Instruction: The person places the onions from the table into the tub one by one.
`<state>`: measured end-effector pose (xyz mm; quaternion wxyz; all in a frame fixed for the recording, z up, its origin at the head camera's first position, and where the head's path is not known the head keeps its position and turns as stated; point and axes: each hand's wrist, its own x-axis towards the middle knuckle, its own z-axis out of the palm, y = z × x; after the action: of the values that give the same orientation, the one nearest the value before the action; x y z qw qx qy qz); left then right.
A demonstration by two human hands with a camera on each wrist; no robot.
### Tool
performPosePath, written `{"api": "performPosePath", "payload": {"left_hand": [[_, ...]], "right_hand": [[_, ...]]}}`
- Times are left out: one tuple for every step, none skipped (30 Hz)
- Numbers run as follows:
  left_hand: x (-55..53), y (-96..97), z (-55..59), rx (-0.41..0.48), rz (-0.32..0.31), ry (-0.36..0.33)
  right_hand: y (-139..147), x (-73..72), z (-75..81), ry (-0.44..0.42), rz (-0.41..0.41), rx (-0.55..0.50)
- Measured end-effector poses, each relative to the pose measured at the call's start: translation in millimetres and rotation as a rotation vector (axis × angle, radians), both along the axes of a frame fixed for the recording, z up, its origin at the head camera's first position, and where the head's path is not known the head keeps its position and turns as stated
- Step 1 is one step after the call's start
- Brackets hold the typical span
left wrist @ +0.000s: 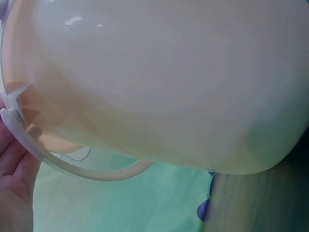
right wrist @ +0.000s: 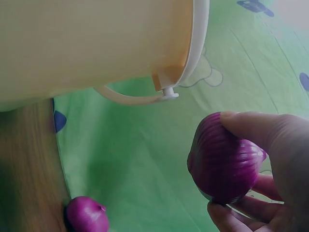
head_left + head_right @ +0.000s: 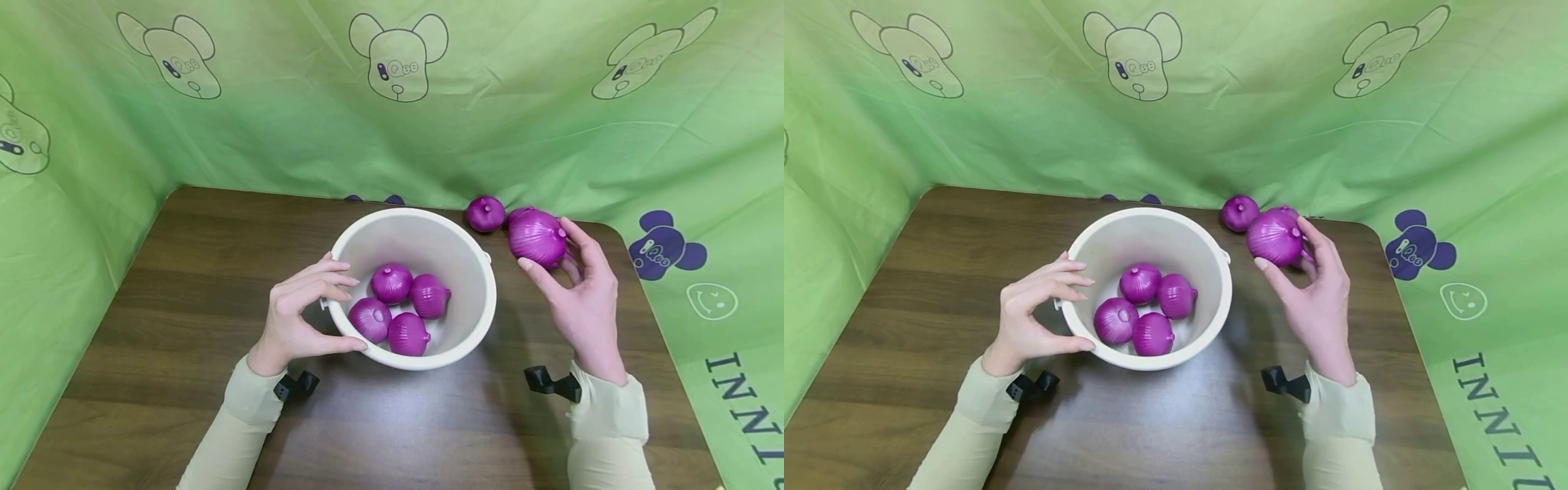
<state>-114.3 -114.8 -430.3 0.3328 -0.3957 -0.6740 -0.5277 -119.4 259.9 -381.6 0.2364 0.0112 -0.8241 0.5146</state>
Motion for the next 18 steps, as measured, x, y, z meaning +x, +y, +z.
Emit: {"api": "performPosePath", "payload": {"left_hand": [[0.1,0.0,0.2,0.000,0.000,0.000],[0.2,0.0,0.4,0.000,0.000,0.000],[0.2,0.1,0.6,0.000,0.000,0.000],[0.3,0.2,0.8,0.000,-0.001,0.000],[0.4,0.2,1.0,0.000,-0.001,-0.001],[0.4,0.2,1.2,0.000,-0.001,-0.001],[0.5,0.3,1.3,0.000,-0.002,-0.003],[0.6,0.2,1.5,0.000,-0.003,-0.004],[0.6,0.2,1.8,0.000,-0.003,-0.005],[0.6,0.1,2.0,-0.001,-0.004,-0.006],[0.6,0.1,2.0,-0.002,-0.004,-0.008],[0.7,0.1,2.2,-0.003,-0.004,-0.010],[0.8,0.0,2.4,-0.004,-0.004,-0.012],[0.9,0.0,2.4,-0.005,-0.003,-0.013],[0.9,-0.1,2.3,-0.005,-0.002,-0.014],[0.9,-0.1,2.3,-0.006,-0.002,-0.016],[0.9,-0.2,2.3,-0.006,-0.001,-0.017],[0.8,-0.3,2.3,-0.006,-0.001,-0.018]], "right_hand": [[-0.8,0.0,0.3,-0.002,0.001,0.000],[-1.5,0.1,0.6,-0.004,0.002,0.000],[-2.1,0.1,0.9,-0.006,0.003,0.001],[-2.7,0.2,1.1,-0.009,0.003,0.003],[-3.3,0.2,1.3,-0.012,0.004,0.006],[-3.9,0.4,1.5,-0.016,0.005,0.007],[-4.4,0.4,1.6,-0.019,0.006,0.010],[-4.8,0.4,1.7,-0.020,0.007,0.012],[-5.2,0.5,1.9,-0.021,0.010,0.013],[-5.6,0.6,2.0,-0.021,0.011,0.013],[-6.0,0.7,2.3,-0.021,0.014,0.012],[-6.3,0.7,2.4,-0.020,0.016,0.011],[-6.6,0.7,2.4,-0.019,0.018,0.012],[-6.8,0.8,2.6,-0.018,0.020,0.012],[-7.1,0.9,2.7,-0.017,0.022,0.012],[-7.3,0.9,2.7,-0.016,0.023,0.012],[-7.4,0.8,2.8,-0.015,0.025,0.012],[-7.5,0.7,2.8,-0.013,0.027,0.012]]}}
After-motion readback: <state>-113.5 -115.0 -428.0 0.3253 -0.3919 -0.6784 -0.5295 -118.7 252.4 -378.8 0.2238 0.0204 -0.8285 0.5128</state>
